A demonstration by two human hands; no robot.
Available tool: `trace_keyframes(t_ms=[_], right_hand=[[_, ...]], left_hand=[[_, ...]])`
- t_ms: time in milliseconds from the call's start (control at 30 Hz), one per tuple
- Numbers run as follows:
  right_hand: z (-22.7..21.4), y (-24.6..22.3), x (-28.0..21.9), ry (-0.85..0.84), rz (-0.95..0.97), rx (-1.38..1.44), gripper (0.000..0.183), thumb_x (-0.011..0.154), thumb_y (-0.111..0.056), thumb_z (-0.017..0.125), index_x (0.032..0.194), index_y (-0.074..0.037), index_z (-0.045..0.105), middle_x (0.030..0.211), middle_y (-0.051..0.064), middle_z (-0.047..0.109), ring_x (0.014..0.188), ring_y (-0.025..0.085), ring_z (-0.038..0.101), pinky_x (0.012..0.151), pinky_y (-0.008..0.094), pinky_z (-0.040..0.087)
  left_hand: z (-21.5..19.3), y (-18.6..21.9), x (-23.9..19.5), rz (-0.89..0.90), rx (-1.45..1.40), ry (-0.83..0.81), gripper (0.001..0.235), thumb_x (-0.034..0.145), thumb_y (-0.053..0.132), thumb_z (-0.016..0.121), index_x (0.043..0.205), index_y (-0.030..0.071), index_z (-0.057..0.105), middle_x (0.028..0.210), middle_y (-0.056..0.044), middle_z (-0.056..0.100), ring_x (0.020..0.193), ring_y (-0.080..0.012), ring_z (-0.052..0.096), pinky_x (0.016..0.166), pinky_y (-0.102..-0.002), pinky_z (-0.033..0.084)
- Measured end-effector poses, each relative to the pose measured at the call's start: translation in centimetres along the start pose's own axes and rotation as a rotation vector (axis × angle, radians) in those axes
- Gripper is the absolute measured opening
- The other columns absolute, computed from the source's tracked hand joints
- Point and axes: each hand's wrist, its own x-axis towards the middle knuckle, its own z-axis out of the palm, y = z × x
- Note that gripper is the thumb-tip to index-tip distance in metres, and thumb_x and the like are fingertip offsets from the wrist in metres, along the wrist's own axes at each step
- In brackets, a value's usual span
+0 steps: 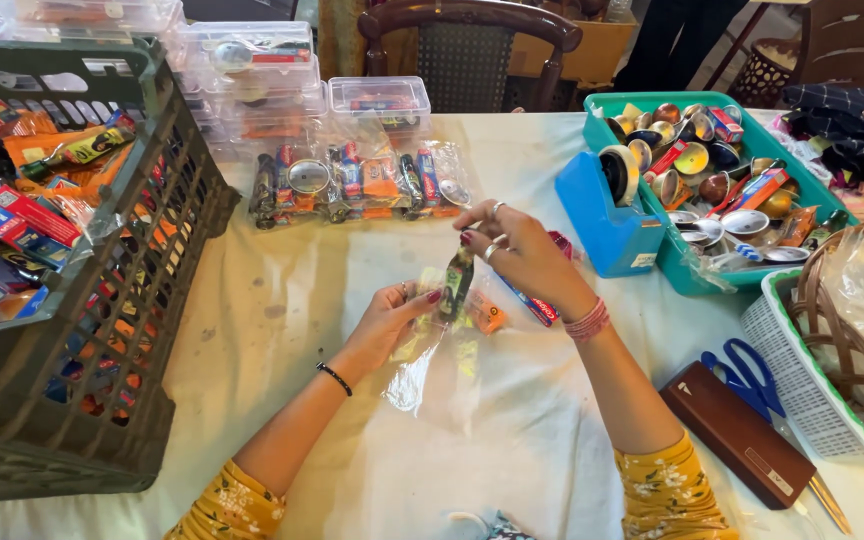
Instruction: The person wipes small packaged items, including toothpaste and a small bottle, with a cloth on a table. They then place the items into a clear plastic bag and set the bag down on the table.
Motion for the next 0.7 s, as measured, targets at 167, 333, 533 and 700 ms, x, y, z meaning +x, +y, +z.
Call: trace_keyframes(t_ms=[167,333,533,700], right_hand=[[0.5,3.3,0.6,-0.164,0.096,0.131,0.02,0.096,-0.011,0.068,0.115,-0.004,0.064,0.093,0.001,0.071,0.088,0.007,0.066,0.079,0.025,0.055],[0.7,2.6,0.6,-0.138,0.187,0.131,0.023,0.093,-0.009,0.07,0.115,-0.004,0.062,0.092,0.004,0.073,0.089,0.008,0.066,0.08,0.026,0.054],[2.7,5.5,1.0,-0.055,0.202,0.357,0.029,0.093,-0.011,0.068,0.115,-0.003,0.053,0.1,0.006,0.071,0.098,0.011,0.07,0.086,0.026,0.056],[5.5,7.4,1.4,0.085,0.19,0.441,0.026,0.091,-0.011,0.073,0.104,-0.001,0.053,0.097,0.006,0.071,0.094,0.013,0.07,0.081,0.026,0.056]], left_hand=[[0.0,-0.2,0.4,0.001,-0.133,0.039,0.022,0.098,0.017,0.069,0.112,-0.001,0.069,0.101,-0.006,0.074,0.087,-0.0103,0.069,0.079,-0.028,0.057],[1.1,1.6,-0.3,-0.018,-0.119,0.02,0.035,0.091,0.01,0.072,0.124,0.002,0.062,0.11,-0.006,0.075,0.096,-0.0102,0.071,0.083,-0.026,0.057],[1.0,1.5,-0.3,0.064,0.015,0.02,0.05,0.088,0.0,0.075,0.135,0.001,0.057,0.116,-0.01,0.073,0.093,-0.0139,0.069,0.072,-0.025,0.049],[1.9,1.9,-0.4,0.085,-0.154,0.135,0.064,0.082,-0.005,0.075,0.137,0.001,0.045,0.111,-0.012,0.074,0.098,-0.0194,0.074,0.084,-0.035,0.062]])
